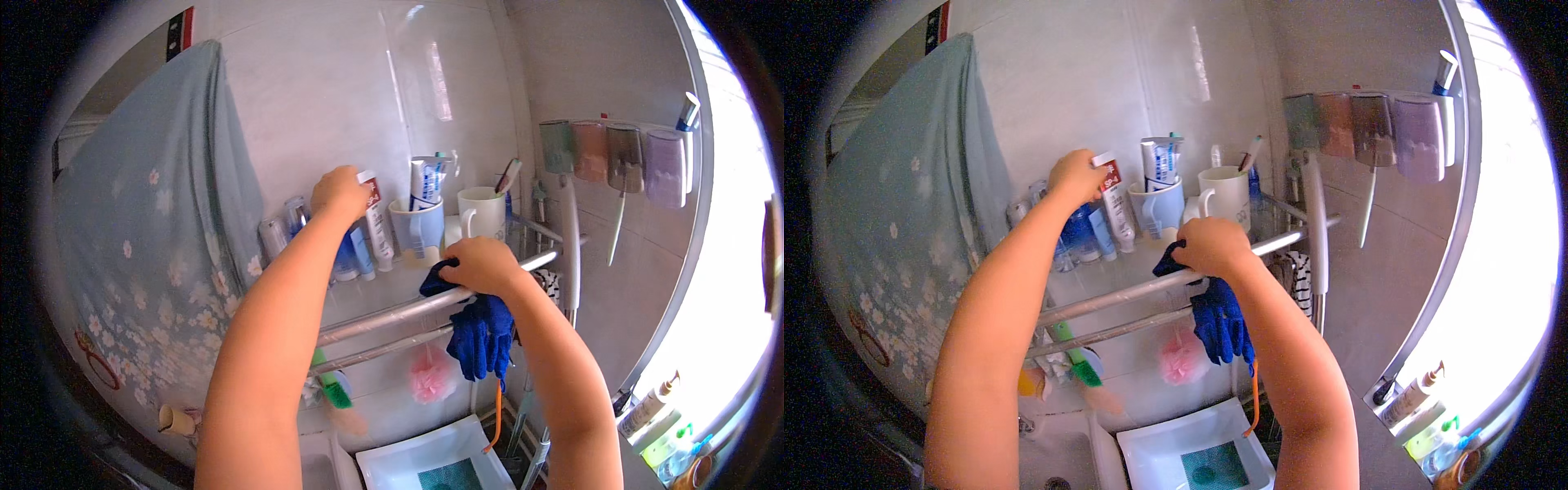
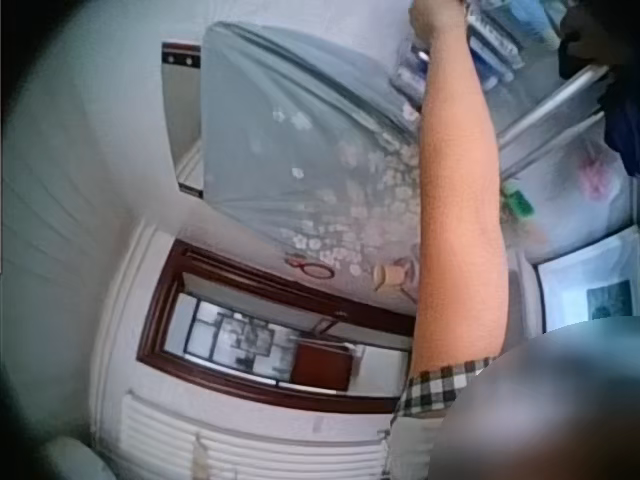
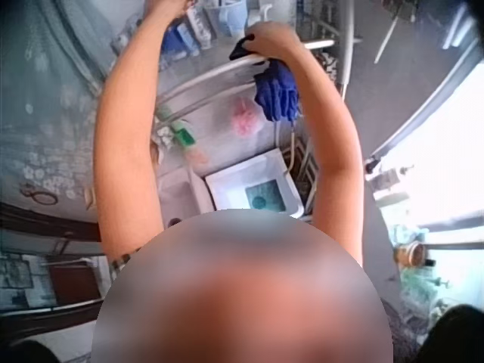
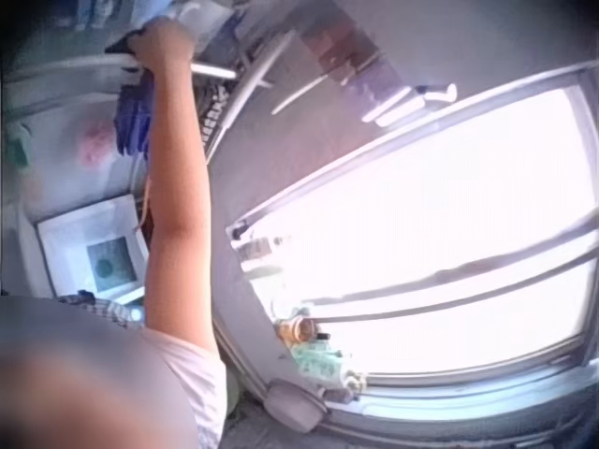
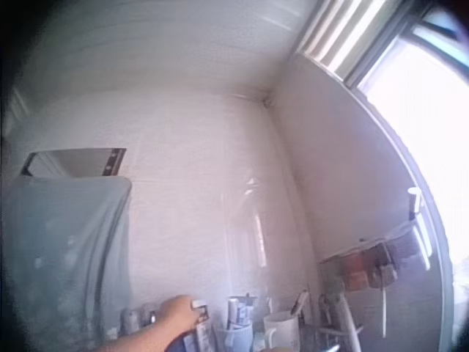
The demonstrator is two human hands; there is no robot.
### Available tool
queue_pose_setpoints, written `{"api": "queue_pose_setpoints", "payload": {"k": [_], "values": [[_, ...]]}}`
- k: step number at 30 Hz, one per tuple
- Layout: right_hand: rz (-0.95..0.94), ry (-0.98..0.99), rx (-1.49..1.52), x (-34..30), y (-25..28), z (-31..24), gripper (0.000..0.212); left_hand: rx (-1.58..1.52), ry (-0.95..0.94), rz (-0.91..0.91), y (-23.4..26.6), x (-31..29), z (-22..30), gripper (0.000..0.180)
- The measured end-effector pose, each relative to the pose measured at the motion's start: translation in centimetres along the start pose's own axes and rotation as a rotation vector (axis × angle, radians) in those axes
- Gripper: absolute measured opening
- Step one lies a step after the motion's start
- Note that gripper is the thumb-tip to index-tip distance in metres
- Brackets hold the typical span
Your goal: The person wipes a metal bathroom shelf with a blue cloth, then moves to the windowsill to wipe several bottles of soap and lotion. The person uses a blue cloth to clean the surfaces and bottles in a bathroom setting.
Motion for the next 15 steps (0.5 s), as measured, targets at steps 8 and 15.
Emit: {"api": "queue_pose_setpoints", "payload": {"k": [8, 15], "values": [[0.048, 0.004, 0.017, -0.8, 0.0, 0.3, 0.027, -0.219, -0.216, 0.522, 13.0, -3.1, 2.8, 0.024], [0.077, 0.031, -0.032, -0.3, 0.0, 0.6, 0.025, -0.652, -0.615, 0.435, 14.3, -7.6, 10.4, 0.024]]}}
Point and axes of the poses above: each hand's wrist, its own x-axis towards the middle knuckle, its own y-axis out of the back of the hand, z = x × y, the point moved 9 cm from there along x, towards the middle knuckle, and after that the axes turned 12 degrees about y, right-handed, at the moved point
